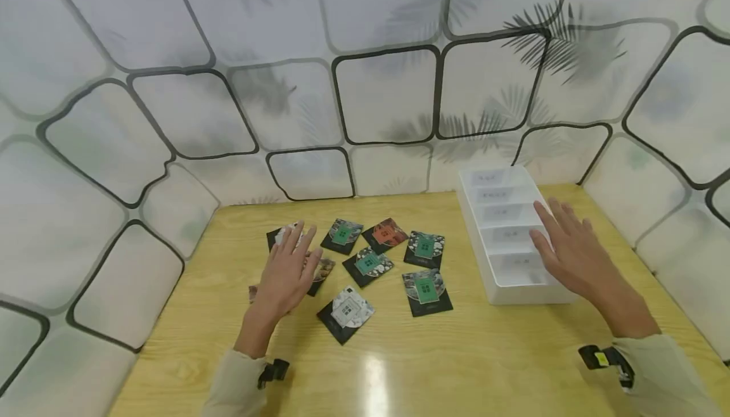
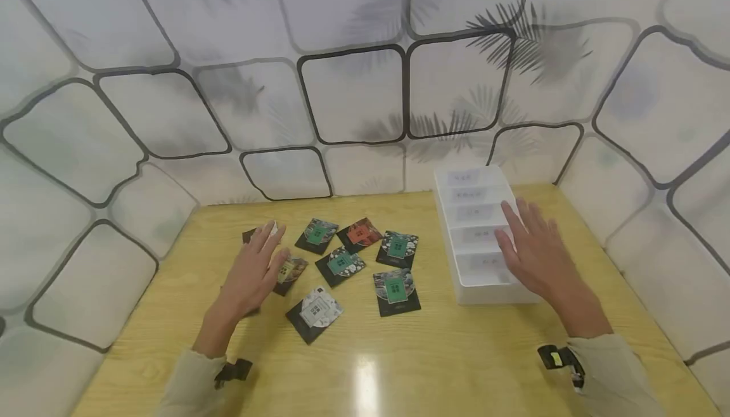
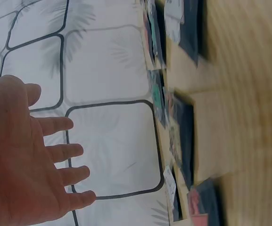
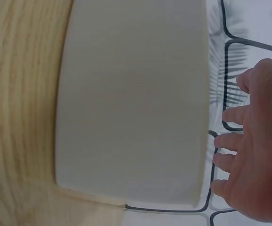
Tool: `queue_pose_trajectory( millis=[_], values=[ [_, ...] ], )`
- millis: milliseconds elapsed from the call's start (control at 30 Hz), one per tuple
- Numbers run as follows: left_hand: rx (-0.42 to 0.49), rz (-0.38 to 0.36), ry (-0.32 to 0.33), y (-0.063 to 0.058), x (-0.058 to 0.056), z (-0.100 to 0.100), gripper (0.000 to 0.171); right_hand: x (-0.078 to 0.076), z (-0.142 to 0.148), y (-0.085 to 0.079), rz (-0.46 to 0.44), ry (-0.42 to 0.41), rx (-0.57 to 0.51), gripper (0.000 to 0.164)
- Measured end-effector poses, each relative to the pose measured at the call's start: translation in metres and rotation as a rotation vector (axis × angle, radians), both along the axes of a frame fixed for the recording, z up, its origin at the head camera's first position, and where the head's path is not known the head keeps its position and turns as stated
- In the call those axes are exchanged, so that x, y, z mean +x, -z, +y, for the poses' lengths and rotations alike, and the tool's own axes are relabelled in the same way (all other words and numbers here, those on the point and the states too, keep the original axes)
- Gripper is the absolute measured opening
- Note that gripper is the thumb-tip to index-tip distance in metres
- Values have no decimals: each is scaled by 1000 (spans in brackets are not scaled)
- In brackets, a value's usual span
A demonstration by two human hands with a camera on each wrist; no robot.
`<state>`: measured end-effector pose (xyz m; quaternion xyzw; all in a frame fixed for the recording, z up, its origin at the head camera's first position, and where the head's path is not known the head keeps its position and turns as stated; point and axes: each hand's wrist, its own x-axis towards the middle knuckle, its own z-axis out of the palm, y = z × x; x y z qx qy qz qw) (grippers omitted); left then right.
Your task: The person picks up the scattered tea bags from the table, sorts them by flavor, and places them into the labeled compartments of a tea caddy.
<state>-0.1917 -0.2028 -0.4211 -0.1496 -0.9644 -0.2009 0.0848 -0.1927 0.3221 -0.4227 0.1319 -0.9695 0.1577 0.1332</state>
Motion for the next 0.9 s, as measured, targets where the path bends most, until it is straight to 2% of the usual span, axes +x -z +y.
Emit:
queue_pose_trajectory(
  millis=[167, 367, 533, 700, 900],
  values=[
    [33, -3, 23, 5, 4, 1, 60, -10, -4, 4, -31, 0, -9, 62],
    [79, -26, 67, 11, 12, 9, 55, -13, 0, 10, -52, -11, -21, 62],
    [136, -110, 110, 14, 19, 14, 52, -13, 2, 16, -84, -15, -13, 62],
    [204, -229, 165, 13, 22, 18, 50, -10, 1, 20, -96, -13, -4, 61],
    [236, -343, 202, 14, 26, 22, 47, -6, 7, 23, -100, 8, 35, 61]
  ],
)
